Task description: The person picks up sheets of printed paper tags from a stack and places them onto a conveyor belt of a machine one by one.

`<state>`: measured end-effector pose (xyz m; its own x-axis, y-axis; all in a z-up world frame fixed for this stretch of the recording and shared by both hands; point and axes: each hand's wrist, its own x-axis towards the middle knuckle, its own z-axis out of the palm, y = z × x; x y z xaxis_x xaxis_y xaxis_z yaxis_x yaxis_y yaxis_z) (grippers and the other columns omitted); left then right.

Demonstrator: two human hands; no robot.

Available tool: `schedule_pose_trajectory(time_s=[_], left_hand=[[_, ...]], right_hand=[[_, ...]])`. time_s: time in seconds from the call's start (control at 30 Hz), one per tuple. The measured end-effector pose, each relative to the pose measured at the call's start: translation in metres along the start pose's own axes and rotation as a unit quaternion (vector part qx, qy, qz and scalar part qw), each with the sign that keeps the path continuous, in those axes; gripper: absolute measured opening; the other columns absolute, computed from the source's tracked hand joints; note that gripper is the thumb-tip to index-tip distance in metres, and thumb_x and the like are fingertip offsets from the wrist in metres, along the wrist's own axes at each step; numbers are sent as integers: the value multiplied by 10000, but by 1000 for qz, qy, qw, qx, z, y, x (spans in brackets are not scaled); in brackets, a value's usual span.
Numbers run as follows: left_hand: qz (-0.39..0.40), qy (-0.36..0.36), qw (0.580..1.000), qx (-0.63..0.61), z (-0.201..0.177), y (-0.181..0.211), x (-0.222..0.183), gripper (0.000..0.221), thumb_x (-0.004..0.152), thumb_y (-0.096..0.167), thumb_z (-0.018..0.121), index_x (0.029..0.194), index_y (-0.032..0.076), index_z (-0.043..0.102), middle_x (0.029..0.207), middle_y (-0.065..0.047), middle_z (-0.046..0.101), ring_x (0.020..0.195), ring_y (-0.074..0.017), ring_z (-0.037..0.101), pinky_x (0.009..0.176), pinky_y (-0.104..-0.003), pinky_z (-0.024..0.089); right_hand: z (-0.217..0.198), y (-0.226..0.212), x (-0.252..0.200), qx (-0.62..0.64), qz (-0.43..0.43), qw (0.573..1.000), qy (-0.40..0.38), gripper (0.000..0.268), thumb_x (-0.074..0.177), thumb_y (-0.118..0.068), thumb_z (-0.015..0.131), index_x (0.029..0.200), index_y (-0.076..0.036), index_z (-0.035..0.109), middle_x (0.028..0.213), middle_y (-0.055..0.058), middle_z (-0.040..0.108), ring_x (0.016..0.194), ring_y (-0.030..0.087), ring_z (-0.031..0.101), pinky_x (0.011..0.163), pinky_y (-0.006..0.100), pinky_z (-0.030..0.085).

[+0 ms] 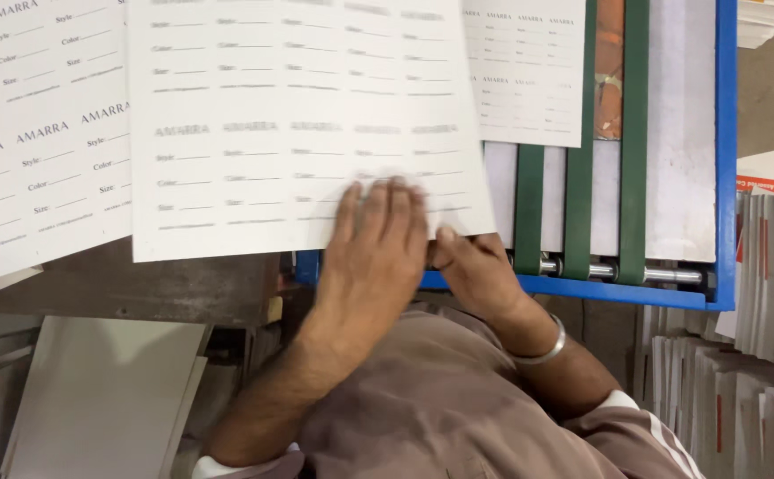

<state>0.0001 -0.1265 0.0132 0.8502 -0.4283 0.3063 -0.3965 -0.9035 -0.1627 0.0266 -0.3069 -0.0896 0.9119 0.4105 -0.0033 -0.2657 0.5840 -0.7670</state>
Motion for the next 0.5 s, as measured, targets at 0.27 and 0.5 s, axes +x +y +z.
schedule_pose_trajectory(time_s=[0.27, 0.5], left_hand=[[-116, -5, 993, 15, -18, -73, -22, 578, 992, 417, 659, 1369, -20, 630, 1433, -209, 608, 1386, -345, 509, 1155, -561, 383], [-108, 22, 986, 129, -1, -106, -41, 365, 1031, 100, 648, 1380, -7, 650, 1382, -157, 692, 1317, -272, 651, 1072, -399, 534]], right_hand=[[-111, -1, 19, -87, -60, 939, 327, 108, 1059, -98, 616, 1047, 7, 641, 813, 128, 719, 641, 180, 676, 596, 278, 607], [-243, 16, -27, -156, -99, 875, 447, 129, 1068, -83, 601, 1112, 27, 550, 891, 134, 701, 661, 207, 706, 576, 300, 626]])
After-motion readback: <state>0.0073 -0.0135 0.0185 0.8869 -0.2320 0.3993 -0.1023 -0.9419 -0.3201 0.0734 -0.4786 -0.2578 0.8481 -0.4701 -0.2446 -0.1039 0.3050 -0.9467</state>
